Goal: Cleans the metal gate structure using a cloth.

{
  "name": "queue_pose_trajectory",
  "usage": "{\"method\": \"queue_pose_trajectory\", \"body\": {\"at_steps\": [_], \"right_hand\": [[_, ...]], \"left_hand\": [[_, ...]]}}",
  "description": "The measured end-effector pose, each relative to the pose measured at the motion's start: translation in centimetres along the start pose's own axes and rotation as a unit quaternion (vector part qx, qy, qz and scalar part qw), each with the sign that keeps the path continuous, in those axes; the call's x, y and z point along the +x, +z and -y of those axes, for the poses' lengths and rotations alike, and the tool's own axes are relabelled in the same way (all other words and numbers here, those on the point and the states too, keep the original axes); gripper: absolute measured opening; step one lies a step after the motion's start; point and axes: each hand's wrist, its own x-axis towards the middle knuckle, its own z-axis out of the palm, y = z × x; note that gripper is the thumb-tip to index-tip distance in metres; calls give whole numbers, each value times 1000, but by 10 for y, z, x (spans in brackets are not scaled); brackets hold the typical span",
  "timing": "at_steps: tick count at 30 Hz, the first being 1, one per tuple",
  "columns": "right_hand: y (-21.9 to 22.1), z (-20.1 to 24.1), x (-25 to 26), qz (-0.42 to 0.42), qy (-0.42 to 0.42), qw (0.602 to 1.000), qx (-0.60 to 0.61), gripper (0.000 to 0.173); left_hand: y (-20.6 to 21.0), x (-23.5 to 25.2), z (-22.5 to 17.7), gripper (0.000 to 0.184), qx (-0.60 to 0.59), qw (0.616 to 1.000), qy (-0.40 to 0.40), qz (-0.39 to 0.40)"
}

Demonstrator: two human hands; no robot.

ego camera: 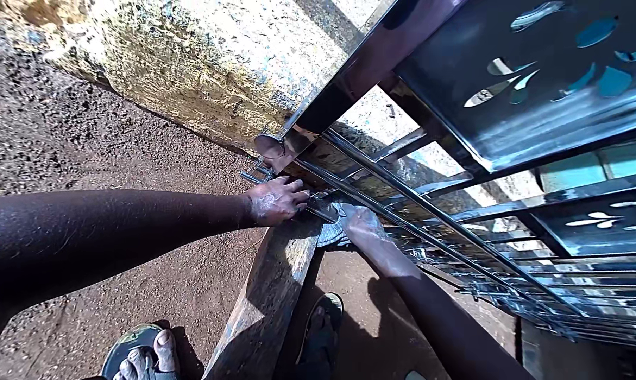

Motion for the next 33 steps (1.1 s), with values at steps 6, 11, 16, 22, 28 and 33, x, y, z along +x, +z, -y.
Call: {"method": "queue_pose_trajectory", "body": {"at_steps": [6, 11, 16, 22, 28, 33], "right_hand": [[-9, 19, -1, 4, -84, 970, 226, 34], [3, 5, 5, -12, 4, 935, 354, 51], [-14, 23, 18, -28, 115, 949, 293, 43], [-3, 11, 33, -98, 58, 942, 315, 41], [-5, 15, 30, -111, 65, 944, 304, 39], [-15, 44, 12, -2, 105, 957, 269, 46]], "left_hand": [[0, 0, 1, 28, 8, 1000, 10, -6], [3, -1, 1, 27, 10, 1000, 13, -19], [3, -1, 1, 27, 7, 1000, 5, -21], [2, -1, 1, 30, -7, 1000, -3, -8], [-3, -1, -1, 31, -8, 1000, -5, 14], [-2, 0, -1, 30, -4, 1000, 5, 1]]}}
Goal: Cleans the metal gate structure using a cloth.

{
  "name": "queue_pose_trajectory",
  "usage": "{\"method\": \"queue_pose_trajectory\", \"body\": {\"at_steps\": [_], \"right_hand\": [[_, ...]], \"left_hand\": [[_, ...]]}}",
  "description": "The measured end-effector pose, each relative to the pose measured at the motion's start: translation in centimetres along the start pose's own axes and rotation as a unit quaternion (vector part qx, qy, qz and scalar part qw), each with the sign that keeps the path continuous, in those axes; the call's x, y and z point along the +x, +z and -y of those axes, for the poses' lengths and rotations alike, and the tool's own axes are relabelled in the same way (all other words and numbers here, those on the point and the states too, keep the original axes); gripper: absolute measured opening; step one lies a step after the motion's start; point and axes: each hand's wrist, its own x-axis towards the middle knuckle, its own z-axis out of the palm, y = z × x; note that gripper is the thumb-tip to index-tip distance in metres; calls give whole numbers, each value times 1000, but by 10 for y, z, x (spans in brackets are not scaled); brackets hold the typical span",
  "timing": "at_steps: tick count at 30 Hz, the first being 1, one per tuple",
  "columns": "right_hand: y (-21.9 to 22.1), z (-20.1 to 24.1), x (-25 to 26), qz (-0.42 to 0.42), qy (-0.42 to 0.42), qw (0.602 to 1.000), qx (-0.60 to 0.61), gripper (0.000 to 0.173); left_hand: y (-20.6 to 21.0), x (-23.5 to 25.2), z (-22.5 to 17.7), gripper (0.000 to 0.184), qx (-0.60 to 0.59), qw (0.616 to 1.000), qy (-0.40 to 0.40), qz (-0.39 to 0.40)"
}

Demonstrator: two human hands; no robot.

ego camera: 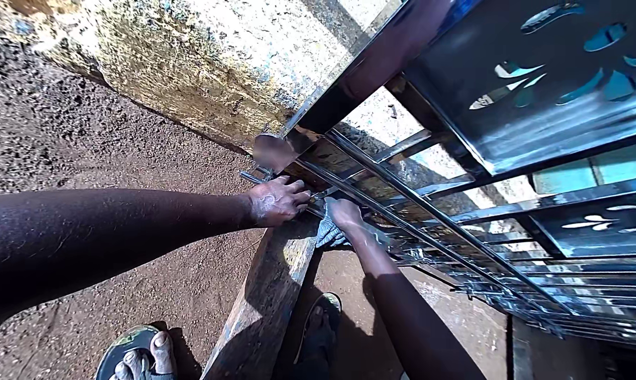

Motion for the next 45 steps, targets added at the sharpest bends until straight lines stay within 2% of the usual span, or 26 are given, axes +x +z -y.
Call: {"method": "queue_pose_trajectory", "body": {"at_steps": [2, 4, 5, 8, 10, 16, 21, 25, 32, 37, 40, 45], "right_hand": [[6, -18, 2, 6, -46, 999, 25, 53], [5, -36, 4, 0, -86, 995, 53, 53], [2, -40, 4, -4, -77, 995, 64, 51], [1, -33, 3, -45, 35, 994, 89, 46], [-1, -28, 3, -60, 74, 992, 89, 43], [-6, -24, 9, -58, -1, 997, 57, 42], [-8, -18, 5, -88, -34, 994, 55, 40], [-3, -22, 12, -60, -3, 996, 72, 44], [-11, -20, 14, -70, -30, 997, 27, 43], [-6, -27, 18, -34, 19, 997, 64, 42], [-4, -31, 26, -49, -6, 996, 68, 41], [-7, -23, 20, -53, 8, 997, 59, 41]], "left_hand": [[1, 0, 0, 28, 1, 1000, 1, -8], [1, 0, 1, 28, 7, 1000, 2, -7], [1, 0, 0, 29, 8, 1000, 2, -4], [1, 0, 0, 30, 8, 1000, 1, -1], [0, 0, 0, 31, 7, 1000, 0, 7], [3, -1, -1, 29, 1, 1000, -6, -19], [0, -1, 0, 29, -21, 1000, -16, 3], [0, -1, 0, 29, -17, 1000, -12, -5], [1, -1, 0, 30, -13, 1000, -16, -4], [-1, -1, 0, 30, -11, 1000, -14, 6], [0, -1, 0, 30, -6, 1000, -14, 8], [0, -1, 0, 30, -11, 1000, -17, 6]]}}
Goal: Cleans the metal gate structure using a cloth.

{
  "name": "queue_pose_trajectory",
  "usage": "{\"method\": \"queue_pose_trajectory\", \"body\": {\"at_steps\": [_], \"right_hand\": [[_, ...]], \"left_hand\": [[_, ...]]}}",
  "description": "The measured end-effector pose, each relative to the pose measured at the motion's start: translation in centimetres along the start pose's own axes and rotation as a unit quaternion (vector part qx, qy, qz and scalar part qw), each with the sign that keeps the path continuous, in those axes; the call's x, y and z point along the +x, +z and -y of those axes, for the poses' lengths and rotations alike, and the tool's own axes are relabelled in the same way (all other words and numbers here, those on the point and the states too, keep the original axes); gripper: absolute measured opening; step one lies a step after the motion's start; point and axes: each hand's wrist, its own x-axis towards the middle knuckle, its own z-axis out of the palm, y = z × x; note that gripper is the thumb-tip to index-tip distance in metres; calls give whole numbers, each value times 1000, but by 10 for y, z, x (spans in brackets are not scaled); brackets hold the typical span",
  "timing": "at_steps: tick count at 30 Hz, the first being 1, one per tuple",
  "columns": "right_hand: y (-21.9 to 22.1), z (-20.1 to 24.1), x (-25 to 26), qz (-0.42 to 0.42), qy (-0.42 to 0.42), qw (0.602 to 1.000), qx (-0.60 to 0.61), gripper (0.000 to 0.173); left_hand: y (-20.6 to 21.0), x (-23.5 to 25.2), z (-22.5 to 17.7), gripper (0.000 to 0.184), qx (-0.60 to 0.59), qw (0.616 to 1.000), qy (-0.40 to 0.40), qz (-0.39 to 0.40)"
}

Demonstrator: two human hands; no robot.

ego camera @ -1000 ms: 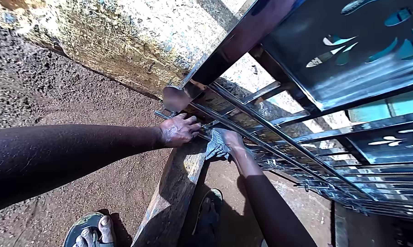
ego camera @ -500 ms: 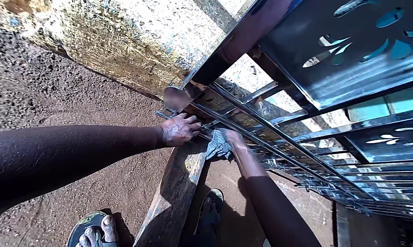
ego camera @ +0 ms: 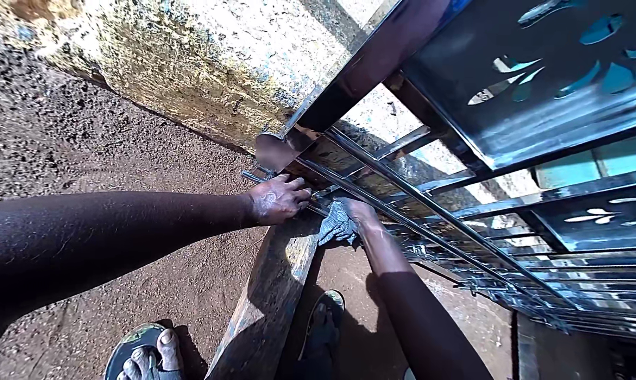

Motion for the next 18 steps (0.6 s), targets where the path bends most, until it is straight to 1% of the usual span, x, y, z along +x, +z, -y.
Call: {"method": "queue_pose_trajectory", "body": {"at_steps": [4, 7, 10, 12, 14, 16, 18], "right_hand": [[5, -6, 3, -20, -38, 999, 16, 44], [5, -7, 6, -32, -61, 997, -18, 43], [2, 2, -6, -43, -66, 995, -56, 42], [4, 0, -4, -42, -68, 996, -40, 42], [7, -8, 1, -43, -80, 996, 8, 42], [4, -9, 0, -35, -67, 996, 38, 44], [3, -9, 2, -28, -49, 998, 31, 43]], "left_hand": [[2, 0, 0, 28, -10, 1000, 0, -9], [4, 0, 1, 28, -4, 1000, 4, -16], [1, 0, 0, 28, -10, 1000, 2, -9], [0, 0, 0, 29, -11, 1000, -3, -2], [0, 0, 1, 29, -12, 1000, 0, -3], [1, 0, 1, 29, -9, 1000, 5, -11], [1, 0, 2, 28, -6, 1000, 5, -10]]}}
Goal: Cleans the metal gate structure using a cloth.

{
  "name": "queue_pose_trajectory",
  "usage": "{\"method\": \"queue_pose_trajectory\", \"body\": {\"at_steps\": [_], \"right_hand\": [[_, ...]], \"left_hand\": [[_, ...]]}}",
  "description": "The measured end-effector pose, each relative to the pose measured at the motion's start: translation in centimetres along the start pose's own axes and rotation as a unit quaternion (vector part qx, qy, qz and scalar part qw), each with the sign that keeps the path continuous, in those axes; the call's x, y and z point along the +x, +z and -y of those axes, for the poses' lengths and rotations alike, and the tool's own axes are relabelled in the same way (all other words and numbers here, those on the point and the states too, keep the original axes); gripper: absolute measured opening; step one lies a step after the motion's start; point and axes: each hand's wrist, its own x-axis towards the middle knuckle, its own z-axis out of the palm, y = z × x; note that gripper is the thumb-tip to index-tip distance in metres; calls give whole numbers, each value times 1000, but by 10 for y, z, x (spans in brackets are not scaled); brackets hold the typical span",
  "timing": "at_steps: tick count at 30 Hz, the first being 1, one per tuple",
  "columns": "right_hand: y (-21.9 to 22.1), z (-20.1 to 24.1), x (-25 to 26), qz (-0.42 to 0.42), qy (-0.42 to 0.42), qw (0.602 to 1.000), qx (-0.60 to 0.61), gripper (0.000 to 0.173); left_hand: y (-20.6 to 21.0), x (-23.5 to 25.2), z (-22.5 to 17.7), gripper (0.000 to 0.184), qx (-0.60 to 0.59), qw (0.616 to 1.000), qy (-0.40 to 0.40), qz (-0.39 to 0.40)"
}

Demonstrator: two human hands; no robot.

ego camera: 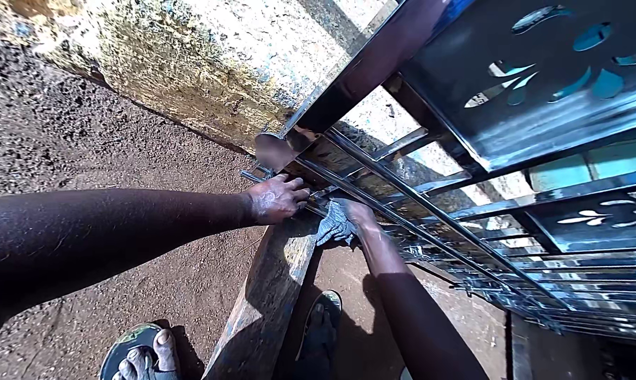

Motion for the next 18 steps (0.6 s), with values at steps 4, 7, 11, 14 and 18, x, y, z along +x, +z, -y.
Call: {"method": "queue_pose_trajectory", "body": {"at_steps": [4, 7, 11, 14, 18], "right_hand": [[-1, 2, 1, -5, -12, 999, -36, 43], [0, 4, -1, -1, -25, 998, -54, 45], [1, 0, 3, -10, -17, 999, -39, 43], [1, 0, 1, -6, -10, 1000, -21, 41], [2, -3, 2, -3, -27, 1000, -6, 43]], "left_hand": [[0, 0, -1, 28, 3, 1000, 0, -1], [-2, 0, -1, 29, -3, 1000, -2, 7], [2, 0, 0, 27, 9, 1000, 2, -4], [-2, 1, -2, 30, 5, 1000, -5, 19], [-2, 1, -2, 29, 6, 1000, -6, 19]]}}
